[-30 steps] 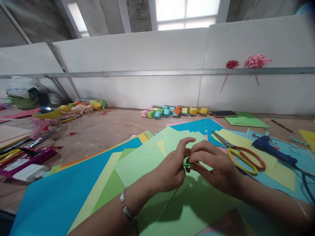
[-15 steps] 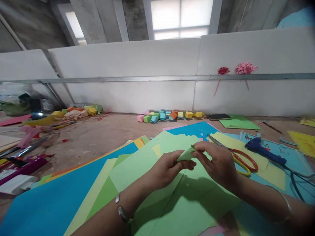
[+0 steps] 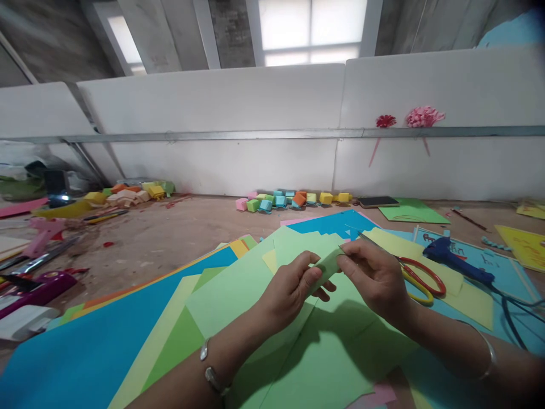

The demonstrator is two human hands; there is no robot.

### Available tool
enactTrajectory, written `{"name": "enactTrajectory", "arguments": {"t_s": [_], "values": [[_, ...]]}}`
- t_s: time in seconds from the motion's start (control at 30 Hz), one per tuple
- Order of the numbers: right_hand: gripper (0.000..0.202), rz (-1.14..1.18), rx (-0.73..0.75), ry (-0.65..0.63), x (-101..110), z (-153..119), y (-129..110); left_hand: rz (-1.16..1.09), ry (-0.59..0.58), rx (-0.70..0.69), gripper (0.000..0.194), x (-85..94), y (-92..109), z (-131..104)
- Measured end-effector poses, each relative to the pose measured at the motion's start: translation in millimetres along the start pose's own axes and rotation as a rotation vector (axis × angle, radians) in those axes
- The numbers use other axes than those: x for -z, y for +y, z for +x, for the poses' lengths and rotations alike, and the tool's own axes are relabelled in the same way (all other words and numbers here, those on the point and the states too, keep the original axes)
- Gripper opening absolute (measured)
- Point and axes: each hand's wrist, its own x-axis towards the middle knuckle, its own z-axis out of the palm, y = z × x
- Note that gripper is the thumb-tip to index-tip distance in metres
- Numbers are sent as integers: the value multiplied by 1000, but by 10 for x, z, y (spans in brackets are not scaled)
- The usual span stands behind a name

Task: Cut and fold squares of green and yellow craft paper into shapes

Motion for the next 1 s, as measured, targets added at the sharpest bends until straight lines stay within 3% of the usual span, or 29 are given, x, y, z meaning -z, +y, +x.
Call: {"name": "enactTrajectory", "arguments": {"t_s": [0.17,0.3,0.5,0.83,0.93,1.0], "values": [[7,145,-118,5,-39,-19,46,324,98,-34,34,11,13,1],[14,54,-94,-36,-29,-5,44,495,109,-30,26,34,24,1],[5,-25,-34,-24,-5,26,-11,680,133,-62,31,44,19,4],[10,30,-74,-62,-13,-9,-35,773,262,-268,31,50,40,16],[13,26,-103,-85,6,-5,-50,768,250,-296,34,45,32,10],[14,19,-109,-96,14,-3,-62,713,230,-320,25,39,27,10]]}}
